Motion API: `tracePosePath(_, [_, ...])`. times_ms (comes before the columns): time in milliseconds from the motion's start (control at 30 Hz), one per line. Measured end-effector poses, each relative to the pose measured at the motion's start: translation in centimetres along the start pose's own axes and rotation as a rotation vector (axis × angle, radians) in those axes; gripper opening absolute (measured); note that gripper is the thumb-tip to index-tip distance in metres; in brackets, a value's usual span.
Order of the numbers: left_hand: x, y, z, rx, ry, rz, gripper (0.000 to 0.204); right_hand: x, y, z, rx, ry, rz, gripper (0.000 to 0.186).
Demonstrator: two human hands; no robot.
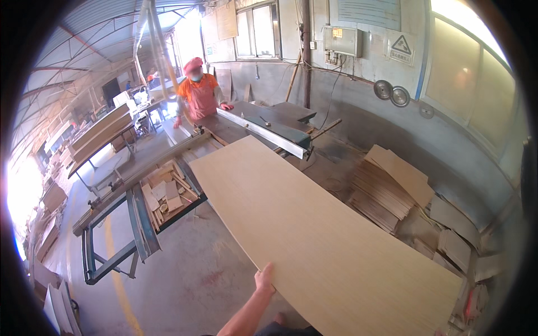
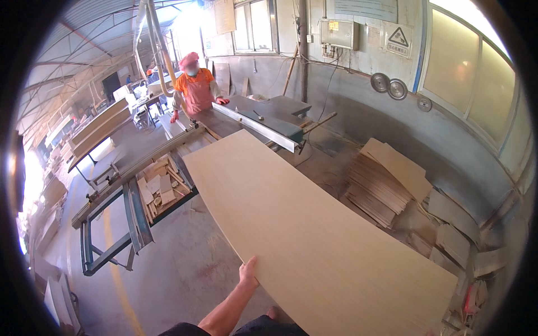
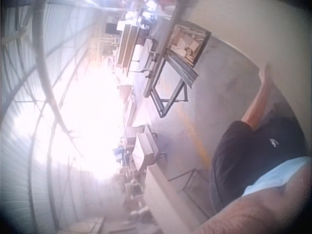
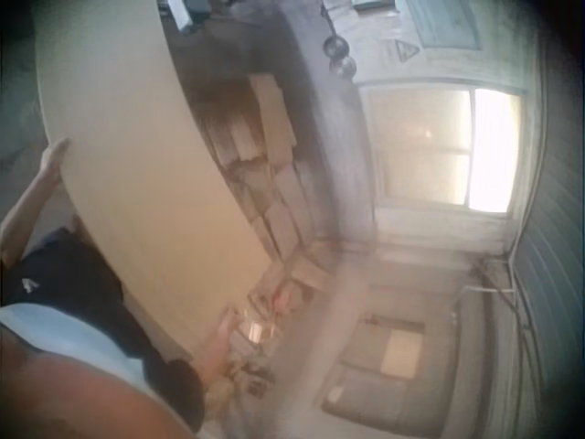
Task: The person picks up large plywood sheets and feeds them through a table saw with assistance from a coworker. The person guides the sheets along the saw blade, then removes the cut pieces and stacks them on the floor.
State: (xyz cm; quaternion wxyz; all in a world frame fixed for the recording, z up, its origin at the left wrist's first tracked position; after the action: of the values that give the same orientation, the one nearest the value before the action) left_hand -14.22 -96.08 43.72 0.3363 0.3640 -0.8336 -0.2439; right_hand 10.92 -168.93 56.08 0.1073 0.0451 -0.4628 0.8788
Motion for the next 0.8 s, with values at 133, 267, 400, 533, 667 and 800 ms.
tracePosePath(133, [-3.9,1.0,-1.1,-0.005,-0.042,-0.056,0.030,-2.3,-2.2,-2.2,0.018,-0.024,-0.007,0.051])
tracePosePath(267, [-8.4,0.6,0.3,-0.010,0.010,-0.101,0.031,-5.6,-3.8,-5.2,0.027,-0.070,0.001,0.051])
tracePosePath(400, [-10.2,0.2,-2.3,-0.107,0.127,-0.079,0.032,-8.4,-4.5,-6.6,0.036,-0.080,0.006,0.051])
tracePosePath(533, [-11.3,0.5,-3.2,-0.151,0.142,-0.162,0.037,-10.9,-5.3,-8.0,0.051,-0.101,0.004,0.051])
tracePosePath(667, [-12.1,0.3,-5.1,-0.162,0.235,-0.373,0.042,-12.4,-6.0,-9.3,0.073,-0.115,-0.019,0.050])
tracePosePath(800, [-13.4,0.0,-5.4,-0.195,0.299,-0.519,0.048,-13.0,-6.5,-11.4,0.097,-0.136,-0.061,0.050])
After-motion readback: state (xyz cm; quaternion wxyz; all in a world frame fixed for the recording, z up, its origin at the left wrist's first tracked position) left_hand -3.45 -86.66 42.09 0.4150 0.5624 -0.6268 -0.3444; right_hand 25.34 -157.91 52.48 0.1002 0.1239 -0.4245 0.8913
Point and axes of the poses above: each hand's wrist, its own x-axis away from the middle knuckle, its own z-axis out of the back of the hand, y = z × x, the point moved 2 cm from there along -x, towards the middle knuckle, and after that the axes turned 15 degrees about -y, right-handed, at the moved point
